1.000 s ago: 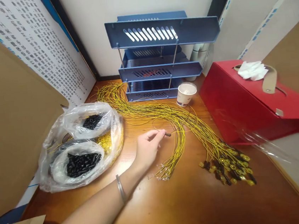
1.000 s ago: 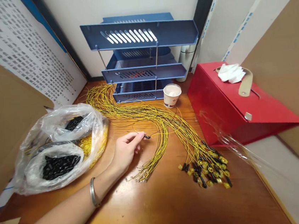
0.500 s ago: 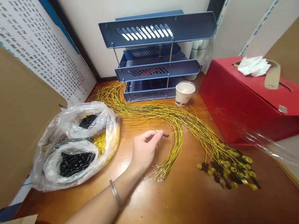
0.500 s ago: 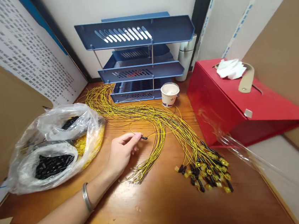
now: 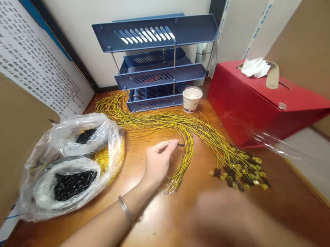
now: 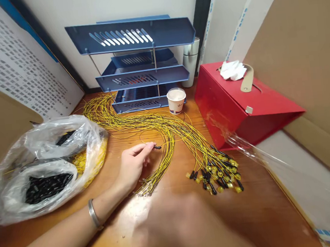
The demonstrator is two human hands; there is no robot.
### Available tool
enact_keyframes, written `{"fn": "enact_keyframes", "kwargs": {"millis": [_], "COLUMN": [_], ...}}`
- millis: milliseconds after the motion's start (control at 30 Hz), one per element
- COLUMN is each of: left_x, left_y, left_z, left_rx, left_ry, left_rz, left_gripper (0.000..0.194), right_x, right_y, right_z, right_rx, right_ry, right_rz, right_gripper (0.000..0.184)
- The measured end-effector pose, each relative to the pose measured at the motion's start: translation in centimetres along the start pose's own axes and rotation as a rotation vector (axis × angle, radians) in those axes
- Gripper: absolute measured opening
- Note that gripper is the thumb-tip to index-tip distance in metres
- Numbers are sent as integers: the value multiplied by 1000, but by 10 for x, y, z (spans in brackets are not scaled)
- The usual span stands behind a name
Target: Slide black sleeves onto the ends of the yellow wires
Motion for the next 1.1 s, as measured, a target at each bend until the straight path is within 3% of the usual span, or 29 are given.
{"fn": "enact_keyframes", "kwargs": {"millis": [67, 167, 300, 500, 900, 1033, 1100], "left_x": [1, 2, -3, -6, -9, -11, -11], "left_y": [4, 5, 0, -6, -13, -9, -7], "left_z": [2, 2, -2, -6, -3, -5, -5], "left_rx": [-32, -57, 10, 79, 157, 115, 93], "left_ry": [-58, -126, -100, -17, 51, 80, 87], "left_rz": [-6, -41, -33, 15, 78, 103, 117], "left_gripper": [28, 30, 28, 22, 20, 21, 21], "right_x": [-31, -72, -89, -85, -89, -56, -30], "right_y": [26, 61, 76, 61, 49, 23, -12], "right_z": [-18, -25, -10, -4, -6, -11, 3], "right_rx": [-136, -311, -391, -440, -437, -550, -542], "right_ry": [-34, -147, -162, -187, -225, -191, -94], "right_rz": [123, 315, 279, 149, 154, 132, 123], "right_gripper": [22, 21, 11, 15, 13, 23, 8]}}
Point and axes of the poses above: each hand's wrist, its own y-axis towards the middle knuckle, its own z-axis out of the palm, x = y × z, the point moved 3 cm from there along y, towards the middle knuckle, and after that the axes turned 12 degrees about z, right-handed, at the moved point
